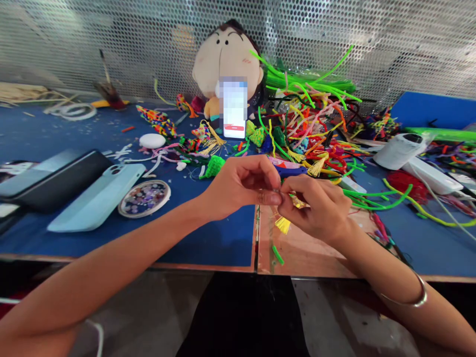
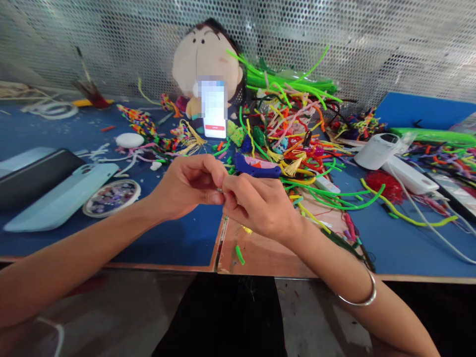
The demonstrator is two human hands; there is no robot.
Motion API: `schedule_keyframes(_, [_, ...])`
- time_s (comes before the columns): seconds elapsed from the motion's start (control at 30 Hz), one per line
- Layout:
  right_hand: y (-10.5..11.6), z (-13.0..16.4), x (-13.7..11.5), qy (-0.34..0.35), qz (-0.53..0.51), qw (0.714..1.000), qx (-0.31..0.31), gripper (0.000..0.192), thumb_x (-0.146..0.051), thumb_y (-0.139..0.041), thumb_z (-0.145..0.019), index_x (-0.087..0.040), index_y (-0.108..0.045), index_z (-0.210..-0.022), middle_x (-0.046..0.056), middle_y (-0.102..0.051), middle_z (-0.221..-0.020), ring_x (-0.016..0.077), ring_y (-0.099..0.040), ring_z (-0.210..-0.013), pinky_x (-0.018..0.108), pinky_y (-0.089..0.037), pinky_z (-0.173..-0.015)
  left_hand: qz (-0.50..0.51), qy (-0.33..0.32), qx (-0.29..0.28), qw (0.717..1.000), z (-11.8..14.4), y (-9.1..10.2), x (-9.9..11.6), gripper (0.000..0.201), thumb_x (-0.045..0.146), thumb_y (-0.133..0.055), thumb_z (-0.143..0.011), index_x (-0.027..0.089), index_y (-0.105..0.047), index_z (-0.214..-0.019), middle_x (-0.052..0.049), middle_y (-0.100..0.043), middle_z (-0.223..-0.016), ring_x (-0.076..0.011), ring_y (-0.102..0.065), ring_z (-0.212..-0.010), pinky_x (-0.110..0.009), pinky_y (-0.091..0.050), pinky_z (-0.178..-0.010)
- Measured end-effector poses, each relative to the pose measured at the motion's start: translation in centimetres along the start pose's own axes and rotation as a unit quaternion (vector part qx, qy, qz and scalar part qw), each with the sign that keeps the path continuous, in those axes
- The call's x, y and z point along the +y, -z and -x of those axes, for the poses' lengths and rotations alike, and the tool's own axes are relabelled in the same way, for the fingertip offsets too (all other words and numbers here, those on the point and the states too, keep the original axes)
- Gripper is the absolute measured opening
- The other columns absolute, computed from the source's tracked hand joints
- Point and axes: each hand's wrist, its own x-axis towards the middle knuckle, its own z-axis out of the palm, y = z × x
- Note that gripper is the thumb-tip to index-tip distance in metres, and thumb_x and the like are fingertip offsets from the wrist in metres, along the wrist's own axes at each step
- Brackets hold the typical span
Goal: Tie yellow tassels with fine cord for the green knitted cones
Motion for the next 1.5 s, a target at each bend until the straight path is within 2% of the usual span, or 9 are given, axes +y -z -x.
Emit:
schedule_keyframes(0.23, [0.19, -0.07, 0.08, 0.001, 0.013, 1.0, -0.01, 0.007, -0.014, -0.054, -0.083, -0.021, -0.052, -0.083, -0.008, -0.057, -0.056, 0.0057, -0.051, -0.046, 0.019, -0.043, -0.047, -0.057, -0.018, 0.014, 0.998, -0.03, 0.17, 0.02, 0.027, 0.03, -0.082, -0.059, 0.016, -0.06, -0.068, 0.002, -0.061, -0.067, -0.008, -0.058, -0.06, -0.02, -0.05, -0.057])
schedule_keyframes(0.47, [0.33, -0.19, 0.09, 0.007, 0.005, 1.0, -0.021, 0.007, -0.014, -0.054, -0.084, -0.02, -0.051, -0.084, -0.008, -0.058, -0.058, 0.0051, -0.05, -0.046, 0.018, -0.042, -0.047, -0.035, -0.017, 0.011, 0.999, 0.04, 0.28, 0.02, 0.024, 0.023, -0.082, -0.06, 0.016, -0.061, -0.069, 0.003, -0.06, -0.068, -0.0066, -0.057, -0.062, -0.017, -0.049, -0.057])
schedule_keyframes(0.73, [0.16, 0.02, 0.06, 0.001, -0.005, 1.0, -0.01, 0.008, -0.014, -0.054, -0.083, -0.021, -0.051, -0.085, -0.008, -0.058, -0.057, 0.0059, -0.05, -0.045, 0.018, -0.043, -0.047, -0.06, -0.017, 0.019, 0.998, 0.04, 0.1, 0.08, 0.027, 0.028, -0.082, -0.059, 0.016, -0.06, -0.069, 0.002, -0.061, -0.068, -0.0079, -0.058, -0.061, -0.018, -0.051, -0.057])
schedule_keyframes(1.1, [-0.09, 0.24, -0.42, -0.039, 0.001, 0.999, 0.007, 0.014, -0.016, -0.056, -0.082, -0.021, -0.046, -0.074, -0.009, -0.054, -0.054, 0.0027, -0.046, -0.044, 0.017, -0.033, -0.04, -0.043, -0.07, 0.007, 0.997, -0.14, 0.11, 0.0, 0.021, 0.017, -0.081, -0.061, 0.015, -0.061, -0.069, 0.003, -0.062, -0.068, -0.0058, -0.059, -0.061, -0.014, -0.051, -0.057])
schedule_keyframes(1.5, [-0.02, 0.4, -0.52, -0.045, -0.002, 0.999, 0.001, 0.016, -0.019, -0.057, -0.084, -0.022, -0.045, -0.074, -0.008, -0.056, -0.056, 0.0023, -0.047, -0.045, 0.019, -0.03, -0.038, -0.047, -0.077, 0.005, 0.996, -0.13, -0.05, 0.12, 0.022, 0.018, -0.081, -0.061, 0.014, -0.061, -0.067, 0.003, -0.061, -0.066, -0.0055, -0.059, -0.06, -0.013, -0.051, -0.056])
